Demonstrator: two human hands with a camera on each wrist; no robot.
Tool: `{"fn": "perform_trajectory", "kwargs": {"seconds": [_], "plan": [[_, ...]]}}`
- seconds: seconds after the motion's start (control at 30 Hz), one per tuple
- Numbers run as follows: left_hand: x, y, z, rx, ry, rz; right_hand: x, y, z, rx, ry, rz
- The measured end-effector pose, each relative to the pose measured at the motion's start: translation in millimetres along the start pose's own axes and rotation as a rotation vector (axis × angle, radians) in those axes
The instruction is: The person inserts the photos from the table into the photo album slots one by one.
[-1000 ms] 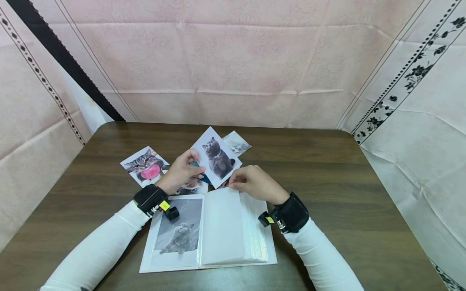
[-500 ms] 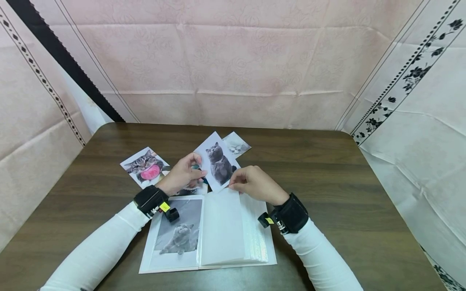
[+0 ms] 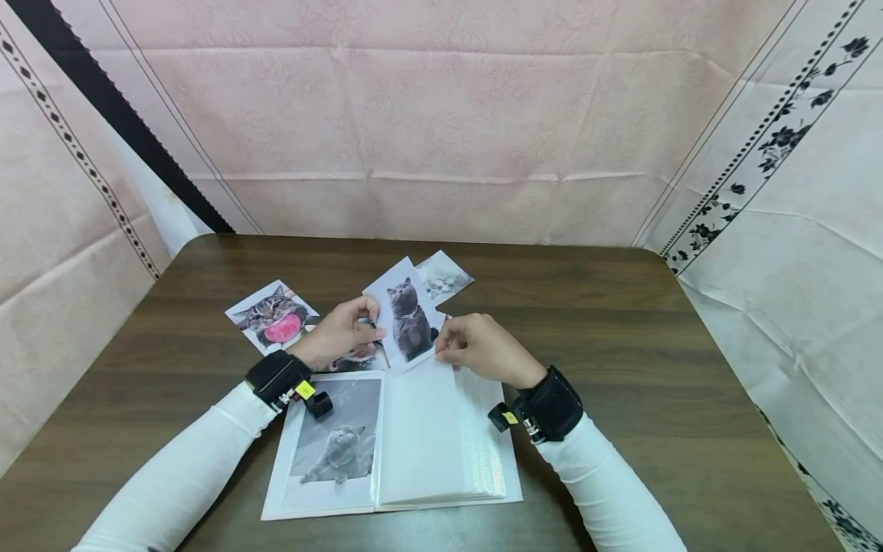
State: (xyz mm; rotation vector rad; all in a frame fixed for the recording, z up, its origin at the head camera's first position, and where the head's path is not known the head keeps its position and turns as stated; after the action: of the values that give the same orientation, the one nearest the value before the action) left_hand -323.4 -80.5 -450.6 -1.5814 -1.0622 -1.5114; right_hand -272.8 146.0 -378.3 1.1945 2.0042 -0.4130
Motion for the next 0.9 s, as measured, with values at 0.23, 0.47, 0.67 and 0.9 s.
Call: {"fn": "perform_trajectory", "kwargs": {"seconds": [0.23,0.47,0.67,0.9], "plan": [[-0.8,0.8,-3.6,-0.005,-0.018,0.019,4.7,-1.3,0.3,-0.008,-0.020,0.020],[0.7,1.6,-5.5,-0.010,-0.042,0.017,6.5,-1.8,-0.5,-0.002,-0.050,0.016],[1.5,1.7,-5.3,-0.023,-0.072,0.024,7.8,-1.3,-1.0,0.002,-0.076,0.041],[0.7,0.3,-3.5,-0.049,-0.085,0.050,7.8,-1.3,0.0,-0.007,-0.086,0.036]]}}
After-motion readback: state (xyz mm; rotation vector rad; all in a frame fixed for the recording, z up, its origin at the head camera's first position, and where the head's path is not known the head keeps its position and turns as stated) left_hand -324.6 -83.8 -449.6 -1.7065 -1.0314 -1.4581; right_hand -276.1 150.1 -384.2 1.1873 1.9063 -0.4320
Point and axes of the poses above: each hand's wrist, its own y-axis away from the middle knuckle, its own z-axis out of the palm, x = y × z, the point moved 5 cm from there along -y, towards the middle knuckle, and after that the axes turned 5 degrees about z, right-handed, at the moved point
